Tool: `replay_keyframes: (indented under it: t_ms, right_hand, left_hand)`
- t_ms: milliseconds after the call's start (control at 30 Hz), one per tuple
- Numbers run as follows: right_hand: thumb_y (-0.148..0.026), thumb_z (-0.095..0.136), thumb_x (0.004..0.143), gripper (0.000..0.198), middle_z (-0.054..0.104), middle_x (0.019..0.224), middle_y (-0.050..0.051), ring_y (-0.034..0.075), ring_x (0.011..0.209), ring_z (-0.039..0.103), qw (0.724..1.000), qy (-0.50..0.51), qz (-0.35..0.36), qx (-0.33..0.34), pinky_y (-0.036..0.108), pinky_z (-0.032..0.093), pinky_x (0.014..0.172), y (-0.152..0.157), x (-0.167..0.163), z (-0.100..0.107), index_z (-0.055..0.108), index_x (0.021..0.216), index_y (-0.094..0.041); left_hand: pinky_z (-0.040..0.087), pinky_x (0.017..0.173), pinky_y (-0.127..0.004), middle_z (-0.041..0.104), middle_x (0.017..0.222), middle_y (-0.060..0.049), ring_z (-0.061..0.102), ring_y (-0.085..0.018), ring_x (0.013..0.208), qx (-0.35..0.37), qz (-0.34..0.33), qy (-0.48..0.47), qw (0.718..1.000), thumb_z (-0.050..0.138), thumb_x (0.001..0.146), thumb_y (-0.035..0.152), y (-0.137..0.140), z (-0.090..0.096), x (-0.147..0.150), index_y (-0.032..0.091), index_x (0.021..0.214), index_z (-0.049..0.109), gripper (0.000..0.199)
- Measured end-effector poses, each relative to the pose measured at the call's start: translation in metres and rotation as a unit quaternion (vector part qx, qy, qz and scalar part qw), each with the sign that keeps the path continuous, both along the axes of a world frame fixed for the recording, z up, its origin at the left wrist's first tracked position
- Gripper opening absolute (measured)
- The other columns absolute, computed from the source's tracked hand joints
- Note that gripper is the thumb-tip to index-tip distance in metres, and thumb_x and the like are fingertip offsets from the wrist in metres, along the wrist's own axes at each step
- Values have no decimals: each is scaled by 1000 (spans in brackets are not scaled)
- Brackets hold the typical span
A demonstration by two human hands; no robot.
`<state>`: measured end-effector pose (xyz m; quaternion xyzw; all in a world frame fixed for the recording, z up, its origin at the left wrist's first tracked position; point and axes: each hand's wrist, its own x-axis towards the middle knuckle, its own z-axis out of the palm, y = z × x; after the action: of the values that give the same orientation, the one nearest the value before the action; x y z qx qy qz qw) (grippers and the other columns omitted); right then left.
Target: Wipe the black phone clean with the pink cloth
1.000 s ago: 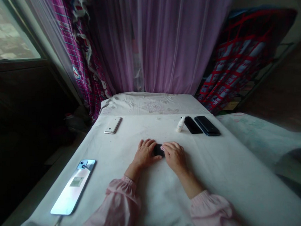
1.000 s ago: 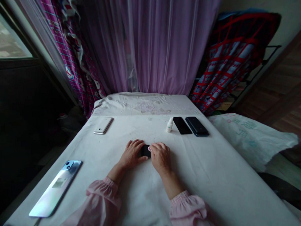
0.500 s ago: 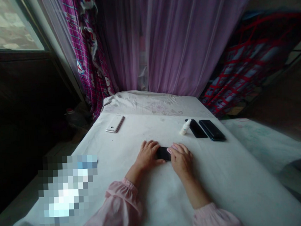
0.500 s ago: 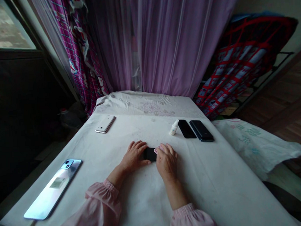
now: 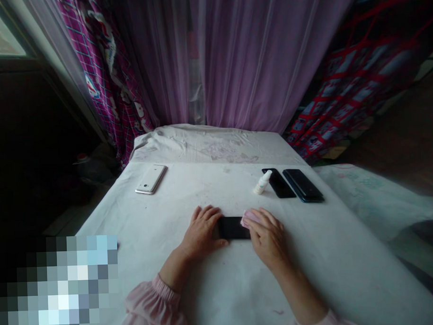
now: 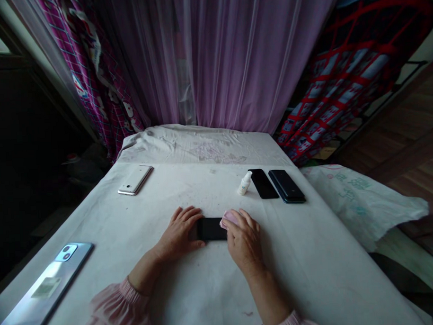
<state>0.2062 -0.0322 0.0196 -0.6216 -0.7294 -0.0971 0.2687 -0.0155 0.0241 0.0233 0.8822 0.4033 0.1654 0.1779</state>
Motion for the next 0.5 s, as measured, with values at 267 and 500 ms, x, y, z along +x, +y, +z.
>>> replay_keyframes:
  t_ms: [267,500]
  right_hand:
    - [-12,48,88,32,65,122,3,25,120,48,997,38,57,-33,40,36,96,5,-45,6,71,105,-27]
    - [-9,49,84,31,68,118,2,26,122,46,992,70,89,-48,43,34,100,-2,-48,12,73,93,-26]
  left_hand:
    - [18,115,-57,52,141,-12,38,-33,136,7,-5,0,1000,76,71,54,1,-2,-3,23,134,50,75]
    - [18,115,-57,52,140,-13,38,-33,135,3,-1,4,1000,73,71,60,-1,2,-1,22,132,52,75]
